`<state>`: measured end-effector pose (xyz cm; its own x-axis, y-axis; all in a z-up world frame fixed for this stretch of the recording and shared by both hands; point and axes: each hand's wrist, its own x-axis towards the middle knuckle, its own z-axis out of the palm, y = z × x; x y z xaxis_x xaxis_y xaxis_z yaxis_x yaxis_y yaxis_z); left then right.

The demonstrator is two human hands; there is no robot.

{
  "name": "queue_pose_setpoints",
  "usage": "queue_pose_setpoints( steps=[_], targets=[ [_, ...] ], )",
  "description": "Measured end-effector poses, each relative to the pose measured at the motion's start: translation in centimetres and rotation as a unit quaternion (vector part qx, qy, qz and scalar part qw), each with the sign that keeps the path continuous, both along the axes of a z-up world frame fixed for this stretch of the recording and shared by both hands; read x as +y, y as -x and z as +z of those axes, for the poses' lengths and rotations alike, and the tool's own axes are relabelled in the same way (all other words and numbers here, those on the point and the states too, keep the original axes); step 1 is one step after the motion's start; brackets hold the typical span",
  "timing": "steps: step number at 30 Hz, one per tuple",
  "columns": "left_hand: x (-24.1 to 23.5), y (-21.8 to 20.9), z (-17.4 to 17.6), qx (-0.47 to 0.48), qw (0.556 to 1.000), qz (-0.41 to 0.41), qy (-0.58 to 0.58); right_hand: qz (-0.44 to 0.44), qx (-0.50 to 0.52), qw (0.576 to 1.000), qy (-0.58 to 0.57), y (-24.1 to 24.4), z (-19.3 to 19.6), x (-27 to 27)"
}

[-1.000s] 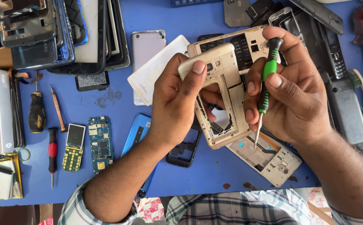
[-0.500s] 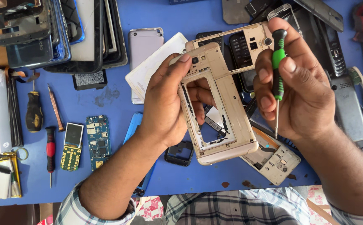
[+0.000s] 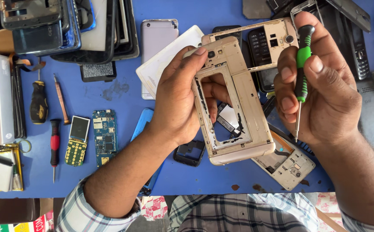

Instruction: The person disassembles a gold-colored smartphone using a screwdriver, removes the back cover, and manipulates internal components. They then handle a white phone back cover and a black battery, placing them on the workbench among other disassembled parts.

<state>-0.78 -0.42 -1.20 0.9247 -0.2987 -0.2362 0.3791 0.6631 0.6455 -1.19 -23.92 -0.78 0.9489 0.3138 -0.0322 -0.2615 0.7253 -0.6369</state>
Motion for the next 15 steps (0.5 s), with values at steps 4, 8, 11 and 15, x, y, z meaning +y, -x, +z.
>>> queue_pose_setpoints(
  steps=[4,8,11,15],
  targets=[
    [-0.06,0.01,0.08,-0.009,1.0,0.003,-0.003,0.002,-0.002,1.0,0.001,0.09,-0.02,0.02],
    [-0.03,0.07,0.26,-0.019,0.999,0.01,-0.035,0.003,-0.001,1.0,0.002,0.08,0.06,0.05],
    [-0.41,0.06,0.11,-0.09,0.993,0.022,-0.079,-0.001,0.001,1.0,0.009,0.2,0.06,-0.1],
    [-0.55,0.02,-0.19,-0.147,0.976,0.055,-0.149,-0.004,-0.001,1.0,-0.002,0.19,-0.05,0.0]
  ],
)
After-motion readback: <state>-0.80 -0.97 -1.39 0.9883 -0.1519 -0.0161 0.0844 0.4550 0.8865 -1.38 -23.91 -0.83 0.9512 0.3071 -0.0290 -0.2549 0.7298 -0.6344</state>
